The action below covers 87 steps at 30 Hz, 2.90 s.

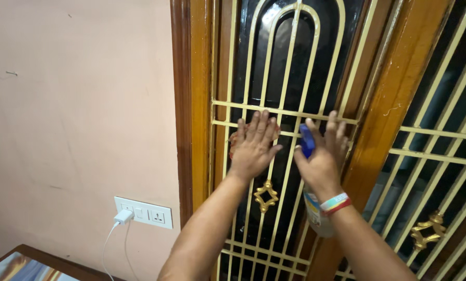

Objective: The person sprays a cleaning solution onto a metal security door and wipes the surface with a cloth. They repeatedly spray and wipe different sections of the door, focusing on the bars and frame.

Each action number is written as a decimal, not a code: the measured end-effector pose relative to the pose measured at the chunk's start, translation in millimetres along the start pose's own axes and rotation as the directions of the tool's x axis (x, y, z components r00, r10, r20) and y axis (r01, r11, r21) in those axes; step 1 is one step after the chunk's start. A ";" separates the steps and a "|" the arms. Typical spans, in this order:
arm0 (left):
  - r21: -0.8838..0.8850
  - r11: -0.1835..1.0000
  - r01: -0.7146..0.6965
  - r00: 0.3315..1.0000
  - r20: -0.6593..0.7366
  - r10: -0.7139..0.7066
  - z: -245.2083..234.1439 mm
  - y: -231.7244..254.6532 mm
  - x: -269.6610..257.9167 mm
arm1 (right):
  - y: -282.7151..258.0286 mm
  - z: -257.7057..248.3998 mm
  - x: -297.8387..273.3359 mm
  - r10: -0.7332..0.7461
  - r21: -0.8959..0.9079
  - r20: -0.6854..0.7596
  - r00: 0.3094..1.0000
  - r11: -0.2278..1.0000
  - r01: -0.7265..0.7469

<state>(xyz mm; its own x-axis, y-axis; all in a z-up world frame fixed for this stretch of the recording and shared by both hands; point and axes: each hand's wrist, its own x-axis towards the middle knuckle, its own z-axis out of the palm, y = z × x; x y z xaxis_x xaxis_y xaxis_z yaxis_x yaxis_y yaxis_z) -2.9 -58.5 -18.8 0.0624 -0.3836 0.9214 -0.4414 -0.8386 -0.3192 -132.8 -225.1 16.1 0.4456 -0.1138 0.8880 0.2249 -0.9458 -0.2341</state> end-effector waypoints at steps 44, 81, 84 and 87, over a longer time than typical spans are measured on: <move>-0.052 0.993 0.109 0.991 -0.070 -0.112 -6.4 -86.4 -28.1 | 39.7 10.8 -3.2 -0.118 -0.014 -0.057 0.991 0.993 0.118; -0.181 0.982 0.061 0.902 -0.411 -0.132 -58.6 -74.2 49.9 | 39.3 13.5 -3.1 -0.101 0.010 -0.052 0.994 0.995 0.102; -0.267 0.954 0.139 0.983 -0.079 -0.165 -53.4 -61.5 33.6 | 35.7 14.6 -4.4 -0.109 0.021 -0.061 0.992 0.994 0.111; -0.335 0.926 0.173 0.980 -0.033 -0.195 -55.6 -42.3 9.5 | 35.3 11.5 -1.6 -0.082 -0.019 -0.029 0.996 0.996 0.082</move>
<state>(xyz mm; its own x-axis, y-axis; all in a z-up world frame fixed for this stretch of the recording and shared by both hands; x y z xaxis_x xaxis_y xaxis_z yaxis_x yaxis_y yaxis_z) -33.3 -5.2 15.8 0.1179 -0.1992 0.9728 -0.6977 -0.7138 -0.0616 -115.6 -254.9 1.9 0.4003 -0.0441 0.9153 0.2438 -0.9577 -0.1528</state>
